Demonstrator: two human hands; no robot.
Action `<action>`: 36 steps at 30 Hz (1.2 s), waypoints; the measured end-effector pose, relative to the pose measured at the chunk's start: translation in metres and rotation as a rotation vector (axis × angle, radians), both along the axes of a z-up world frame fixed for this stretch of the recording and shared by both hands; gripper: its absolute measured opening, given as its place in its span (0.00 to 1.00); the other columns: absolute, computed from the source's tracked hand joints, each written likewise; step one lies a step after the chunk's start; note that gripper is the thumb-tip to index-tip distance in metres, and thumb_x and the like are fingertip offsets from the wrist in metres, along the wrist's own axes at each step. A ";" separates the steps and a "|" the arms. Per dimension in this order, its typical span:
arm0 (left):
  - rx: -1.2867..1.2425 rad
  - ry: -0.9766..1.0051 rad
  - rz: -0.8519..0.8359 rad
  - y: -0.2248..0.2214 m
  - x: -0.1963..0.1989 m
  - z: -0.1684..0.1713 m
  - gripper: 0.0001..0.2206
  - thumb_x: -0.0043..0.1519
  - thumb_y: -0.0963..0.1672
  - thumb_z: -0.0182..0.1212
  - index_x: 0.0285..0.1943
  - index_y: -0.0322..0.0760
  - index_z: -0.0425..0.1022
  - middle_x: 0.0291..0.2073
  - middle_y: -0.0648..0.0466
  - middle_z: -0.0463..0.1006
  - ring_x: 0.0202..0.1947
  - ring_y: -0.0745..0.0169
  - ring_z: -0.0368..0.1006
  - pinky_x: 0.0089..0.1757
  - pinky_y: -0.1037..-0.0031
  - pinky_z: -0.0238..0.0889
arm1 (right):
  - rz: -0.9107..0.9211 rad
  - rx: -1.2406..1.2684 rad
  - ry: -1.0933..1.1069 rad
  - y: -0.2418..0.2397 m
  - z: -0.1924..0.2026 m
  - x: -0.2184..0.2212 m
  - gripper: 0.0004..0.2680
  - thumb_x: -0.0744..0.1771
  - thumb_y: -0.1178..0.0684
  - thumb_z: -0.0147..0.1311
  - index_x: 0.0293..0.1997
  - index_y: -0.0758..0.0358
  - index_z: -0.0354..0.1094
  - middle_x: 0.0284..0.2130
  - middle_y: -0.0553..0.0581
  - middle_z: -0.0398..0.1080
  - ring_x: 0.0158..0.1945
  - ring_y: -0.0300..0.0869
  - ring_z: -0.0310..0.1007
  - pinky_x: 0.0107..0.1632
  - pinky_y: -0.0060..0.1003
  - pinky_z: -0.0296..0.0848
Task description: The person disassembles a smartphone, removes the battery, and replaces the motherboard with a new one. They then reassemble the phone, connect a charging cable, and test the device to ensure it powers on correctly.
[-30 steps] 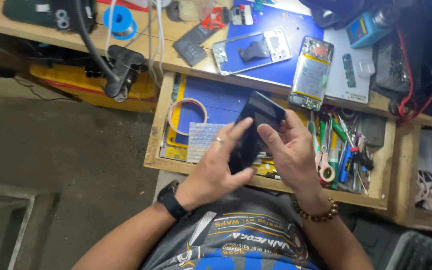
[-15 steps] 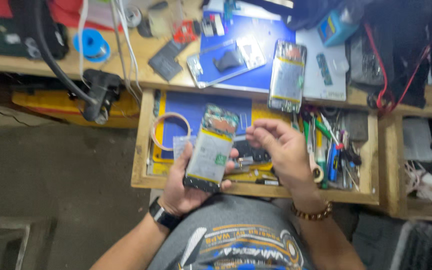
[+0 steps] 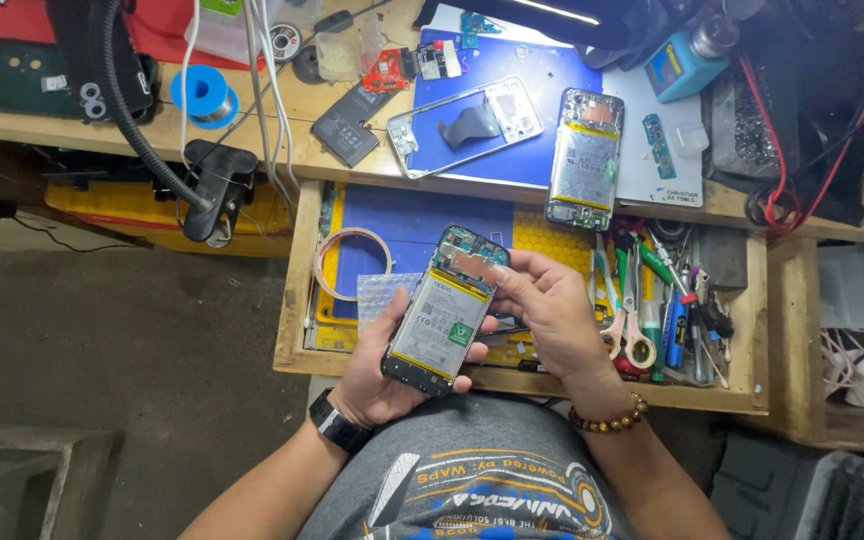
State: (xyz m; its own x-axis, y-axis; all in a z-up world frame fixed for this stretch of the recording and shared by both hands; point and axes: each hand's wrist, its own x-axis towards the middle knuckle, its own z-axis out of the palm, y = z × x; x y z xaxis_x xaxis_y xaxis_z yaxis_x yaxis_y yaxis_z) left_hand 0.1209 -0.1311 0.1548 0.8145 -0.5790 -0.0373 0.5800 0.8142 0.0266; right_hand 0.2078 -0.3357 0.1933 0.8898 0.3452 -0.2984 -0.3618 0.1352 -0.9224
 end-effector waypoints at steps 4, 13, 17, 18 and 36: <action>-0.012 0.005 -0.001 0.000 0.001 0.000 0.35 0.72 0.60 0.33 0.81 0.34 0.49 0.68 0.32 0.64 0.59 0.43 0.74 0.50 0.54 0.75 | -0.003 0.019 0.001 0.000 0.003 -0.002 0.10 0.69 0.56 0.53 0.53 0.74 0.69 0.43 0.61 0.77 0.43 0.40 0.79 0.47 0.34 0.79; -0.024 0.021 -0.009 0.000 0.002 0.001 0.35 0.73 0.59 0.31 0.81 0.33 0.49 0.68 0.32 0.65 0.59 0.42 0.73 0.50 0.53 0.75 | -0.021 0.037 0.007 0.000 0.000 -0.001 0.10 0.70 0.56 0.51 0.52 0.74 0.70 0.41 0.60 0.77 0.41 0.39 0.78 0.46 0.33 0.78; -0.032 0.026 -0.019 0.000 0.003 0.002 0.35 0.73 0.59 0.32 0.81 0.33 0.49 0.68 0.32 0.65 0.58 0.42 0.74 0.50 0.53 0.75 | -0.038 0.068 0.035 -0.001 -0.005 0.000 0.10 0.71 0.54 0.50 0.51 0.73 0.70 0.39 0.59 0.76 0.39 0.40 0.77 0.45 0.35 0.78; -0.034 0.025 -0.019 -0.001 0.003 0.002 0.35 0.73 0.59 0.32 0.81 0.33 0.49 0.67 0.32 0.65 0.58 0.42 0.74 0.50 0.53 0.75 | -0.040 0.071 0.038 -0.002 -0.006 0.000 0.10 0.71 0.54 0.50 0.50 0.73 0.70 0.39 0.59 0.76 0.39 0.40 0.78 0.45 0.35 0.78; -0.045 0.024 -0.032 0.000 0.004 -0.003 0.35 0.73 0.60 0.31 0.81 0.34 0.49 0.67 0.30 0.64 0.59 0.39 0.73 0.49 0.52 0.75 | -0.010 0.148 0.138 -0.005 -0.009 0.001 0.14 0.72 0.44 0.45 0.51 0.68 0.68 0.42 0.59 0.76 0.44 0.41 0.77 0.47 0.37 0.76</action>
State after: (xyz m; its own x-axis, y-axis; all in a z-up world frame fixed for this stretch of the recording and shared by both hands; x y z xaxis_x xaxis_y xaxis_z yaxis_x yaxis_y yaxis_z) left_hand 0.1250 -0.1312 0.1519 0.7948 -0.6061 -0.0301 0.6056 0.7954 -0.0243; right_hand 0.2091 -0.3408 0.1847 0.8477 0.3853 -0.3647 -0.4813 0.2696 -0.8340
